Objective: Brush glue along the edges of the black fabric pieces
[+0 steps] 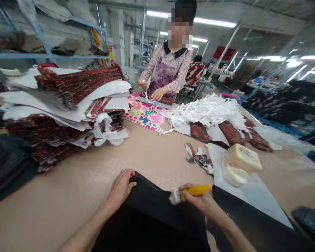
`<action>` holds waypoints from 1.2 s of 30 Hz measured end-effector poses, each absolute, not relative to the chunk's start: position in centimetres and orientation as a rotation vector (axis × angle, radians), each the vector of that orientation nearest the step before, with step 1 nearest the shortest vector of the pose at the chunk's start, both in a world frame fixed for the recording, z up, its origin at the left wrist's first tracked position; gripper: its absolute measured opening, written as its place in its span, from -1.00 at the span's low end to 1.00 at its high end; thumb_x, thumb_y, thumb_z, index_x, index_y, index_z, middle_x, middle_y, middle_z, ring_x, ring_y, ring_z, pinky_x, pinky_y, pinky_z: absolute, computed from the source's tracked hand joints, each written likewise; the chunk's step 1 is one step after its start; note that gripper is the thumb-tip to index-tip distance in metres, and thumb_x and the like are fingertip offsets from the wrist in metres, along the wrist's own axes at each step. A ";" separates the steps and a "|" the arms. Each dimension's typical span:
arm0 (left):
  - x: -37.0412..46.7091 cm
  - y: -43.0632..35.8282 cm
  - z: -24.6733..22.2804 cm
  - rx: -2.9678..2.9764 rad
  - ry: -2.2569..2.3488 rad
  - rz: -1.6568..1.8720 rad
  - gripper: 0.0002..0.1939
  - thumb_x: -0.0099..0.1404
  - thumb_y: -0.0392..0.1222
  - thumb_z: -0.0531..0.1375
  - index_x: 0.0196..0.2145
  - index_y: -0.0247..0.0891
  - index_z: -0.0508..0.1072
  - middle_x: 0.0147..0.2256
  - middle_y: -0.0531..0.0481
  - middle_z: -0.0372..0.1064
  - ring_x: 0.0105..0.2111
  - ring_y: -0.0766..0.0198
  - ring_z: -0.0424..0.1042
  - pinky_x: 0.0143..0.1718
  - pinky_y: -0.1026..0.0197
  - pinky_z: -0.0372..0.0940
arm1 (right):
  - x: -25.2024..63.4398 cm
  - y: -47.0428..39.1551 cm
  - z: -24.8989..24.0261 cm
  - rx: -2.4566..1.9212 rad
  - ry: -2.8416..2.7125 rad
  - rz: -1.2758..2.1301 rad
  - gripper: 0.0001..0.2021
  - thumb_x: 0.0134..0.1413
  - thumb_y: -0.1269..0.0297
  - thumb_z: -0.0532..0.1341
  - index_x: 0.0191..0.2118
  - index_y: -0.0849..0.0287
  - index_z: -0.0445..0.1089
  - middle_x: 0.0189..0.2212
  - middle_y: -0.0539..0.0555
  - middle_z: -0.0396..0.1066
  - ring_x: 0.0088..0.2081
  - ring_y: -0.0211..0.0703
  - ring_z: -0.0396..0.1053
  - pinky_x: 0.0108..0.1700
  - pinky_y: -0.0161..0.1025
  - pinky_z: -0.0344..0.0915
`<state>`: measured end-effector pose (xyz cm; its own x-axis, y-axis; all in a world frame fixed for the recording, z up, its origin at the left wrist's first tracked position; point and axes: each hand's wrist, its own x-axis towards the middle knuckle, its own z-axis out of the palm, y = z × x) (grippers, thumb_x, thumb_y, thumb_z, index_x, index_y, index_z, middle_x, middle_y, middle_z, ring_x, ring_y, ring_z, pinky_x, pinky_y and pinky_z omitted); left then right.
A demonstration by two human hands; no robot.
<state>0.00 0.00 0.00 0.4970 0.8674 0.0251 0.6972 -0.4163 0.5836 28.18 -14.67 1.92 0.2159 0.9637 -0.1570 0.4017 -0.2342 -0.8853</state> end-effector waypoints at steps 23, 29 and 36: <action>0.0 1.6 0.3 2.260 0.982 0.565 -0.84 0.26 -0.18 0.07 -0.35 -0.20 0.44 -0.32 0.00 0.41 -0.30 0.20 0.37 -0.23 0.20 0.24 | 37.0 -20.1 5.0 -2.068 -0.867 0.713 -0.57 -0.15 -0.10 0.22 -0.31 0.20 0.44 -0.67 -0.08 0.25 -0.63 -0.26 0.21 -0.59 -0.31 0.16; -0.1 0.8 1.2 2.431 0.762 0.932 -0.76 0.35 -0.28 0.02 -0.31 -0.21 0.49 -0.28 -0.08 0.35 -0.28 0.22 0.30 -0.26 0.21 0.22 | 28.9 -14.7 6.2 -1.696 -1.145 0.969 -0.51 0.17 -0.03 0.02 0.11 0.13 0.25 -0.48 -0.01 0.42 -0.60 -0.25 0.38 -0.43 -0.24 0.34; -1.6 -0.2 4.5 2.009 0.776 0.826 -0.89 0.23 -0.33 0.12 -0.45 -0.25 0.40 -0.41 0.03 0.33 -0.33 0.27 0.32 -0.25 0.25 0.18 | 25.2 -12.8 3.4 -1.709 -1.787 0.697 -0.54 -0.09 0.19 0.33 0.01 -0.02 0.37 -0.19 0.09 0.48 -0.08 0.06 0.39 0.02 0.07 0.27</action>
